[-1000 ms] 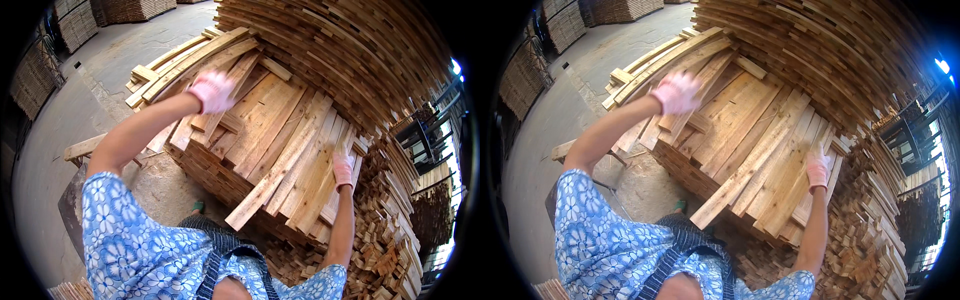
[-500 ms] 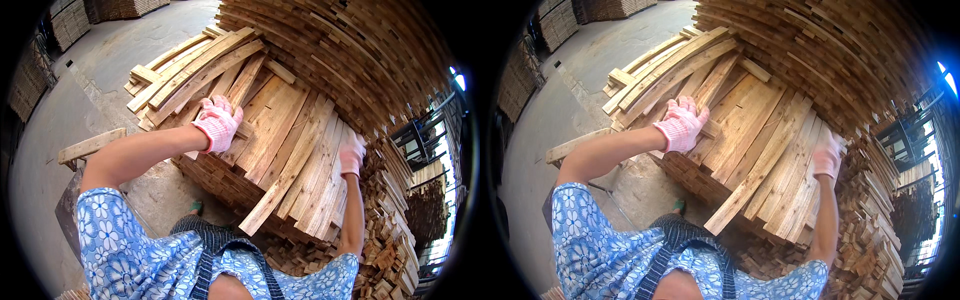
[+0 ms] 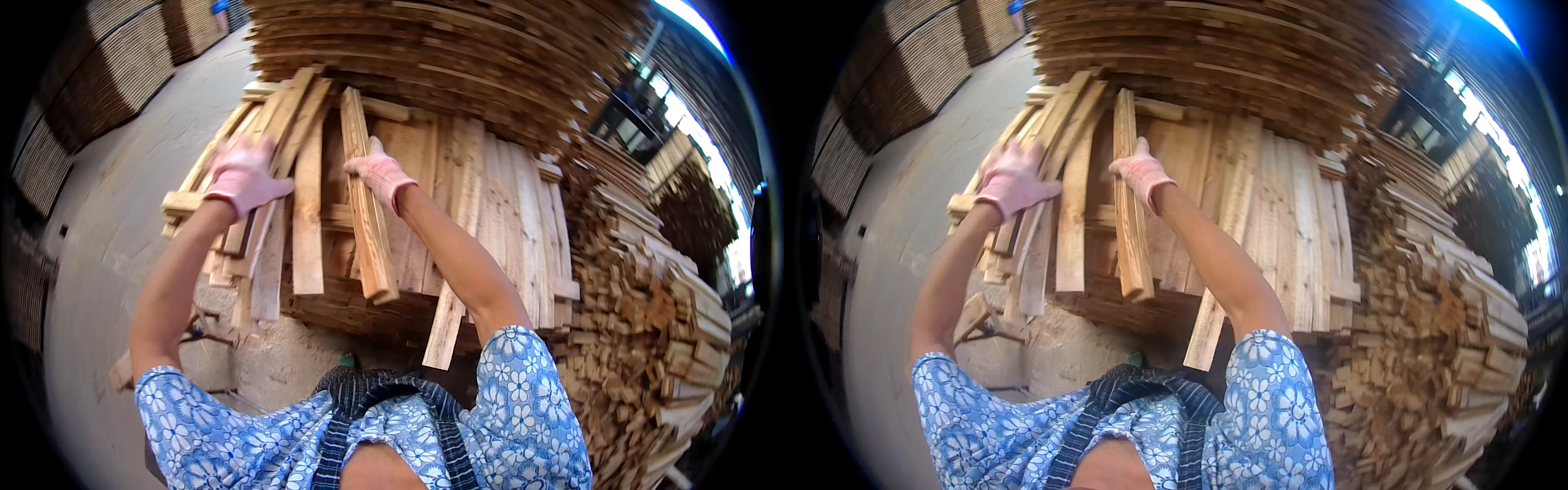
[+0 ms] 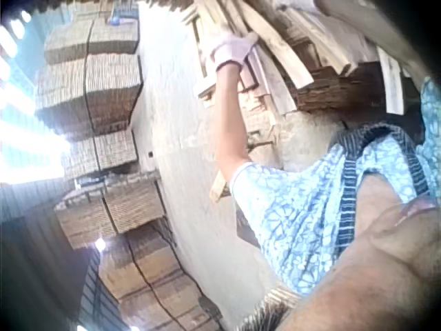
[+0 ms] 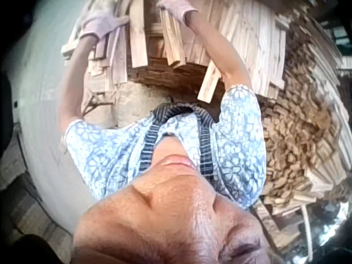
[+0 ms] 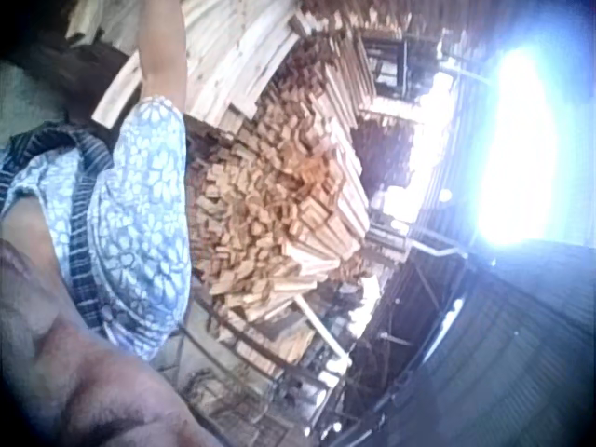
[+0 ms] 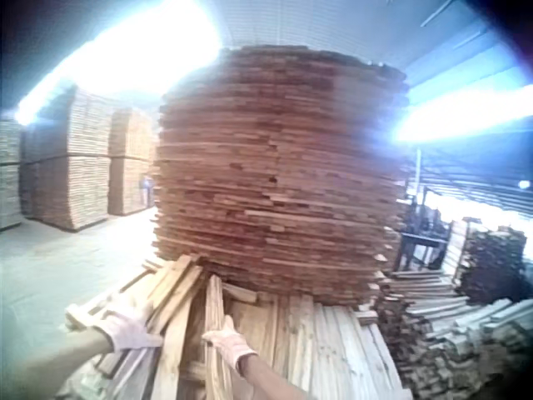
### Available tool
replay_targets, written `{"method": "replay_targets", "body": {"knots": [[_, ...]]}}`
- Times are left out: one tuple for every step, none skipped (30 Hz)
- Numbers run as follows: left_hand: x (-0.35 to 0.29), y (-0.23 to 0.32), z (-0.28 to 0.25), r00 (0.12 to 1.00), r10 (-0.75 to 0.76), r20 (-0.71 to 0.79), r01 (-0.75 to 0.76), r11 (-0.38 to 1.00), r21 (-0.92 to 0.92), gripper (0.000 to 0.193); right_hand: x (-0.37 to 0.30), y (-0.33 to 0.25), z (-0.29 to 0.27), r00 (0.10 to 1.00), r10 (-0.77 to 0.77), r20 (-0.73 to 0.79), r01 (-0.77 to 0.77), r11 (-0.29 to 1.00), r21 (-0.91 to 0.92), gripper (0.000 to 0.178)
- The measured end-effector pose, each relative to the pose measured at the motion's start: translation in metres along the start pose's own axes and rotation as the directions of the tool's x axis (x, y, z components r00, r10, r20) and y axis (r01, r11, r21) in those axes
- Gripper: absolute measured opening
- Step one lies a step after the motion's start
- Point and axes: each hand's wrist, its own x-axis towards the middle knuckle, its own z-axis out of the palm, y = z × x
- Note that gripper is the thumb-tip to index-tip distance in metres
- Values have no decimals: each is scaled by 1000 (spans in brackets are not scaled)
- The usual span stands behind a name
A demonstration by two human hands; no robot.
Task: The person stacks wooden planks in a lumber yard. They pick up planks from a pile and place them onto a growing stack, arranging them carefully by hand.
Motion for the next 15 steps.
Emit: {"method": "replay_targets", "body": {"knots": [[9, -27, 11, 956, -22, 291, 155, 884, -442, 115, -19, -2, -8, 999, -43, -21, 43, 999, -26, 84], [14, -29, -2, 935, 14, 355, 150, 891, -429, 117, -44, 3, -33, 994, -79, -76, 74, 995, -66, 93], [22, -23, -1, 941, 7, 338, 126, 920, -370, 117, -62, 12, -61, 997, -65, -42, 68, 995, 77, 99], [27, -21, 7, 942, -11, 336, 120, 945, -306, 117, -80, 24, -86, 999, -52, 12, 48, 974, 221, 106], [30, -33, 11, 950, -5, 312, 100, 952, -289, 116, -96, 26, -108, 999, -4, -48, 12, 987, 158, 106], [33, -39, 20, 958, 16, 286, 73, 952, -297, 116, -117, 23, -133, 992, 46, -119, -37, 997, 74, 106], [29, -37, -1, 919, 15, 393, 142, 919, -369, 115, -137, 23, -159, 979, 108, -174, -108, 994, 15, 105], [36, -47, 10, 932, -2, 362, 145, 919, -367, 113, -157, 24, -184, 961, 160, -226, -173, 984, -42, 104], [35, -56, 10, 940, 24, 341, 140, 883, -447, 111, -168, 32, -207, 949, 99, -299, -140, 983, -119, 103], [35, -63, 7, 947, 52, 316, 131, 838, -530, 108, -178, 41, -232, 929, 32, -368, -115, 972, -203, 102], [39, -66, 7, 944, 49, 326, 159, 798, -582, 105, -182, 53, -259, 900, 67, -430, -242, 899, -366, 99], [42, -71, 9, 940, 42, 339, 192, 755, -626, 102, -181, 69, -286, 867, 88, -490, -363, 785, -502, 97], [47, -83, 31, 977, 94, 192, 68, 715, -696, 98, -176, 93, -312, 825, 120, -552, -463, 704, -538, 94], [49, -75, 29, 980, 56, 191, 70, 801, -595, 97, -169, 124, -337, 770, 149, -620, -567, 605, -559, 91], [50, -62, 26, 982, 14, 189, 81, 871, -485, 95, -162, 148, -353, 762, 213, -612, -619, 518, -590, 88]]}}
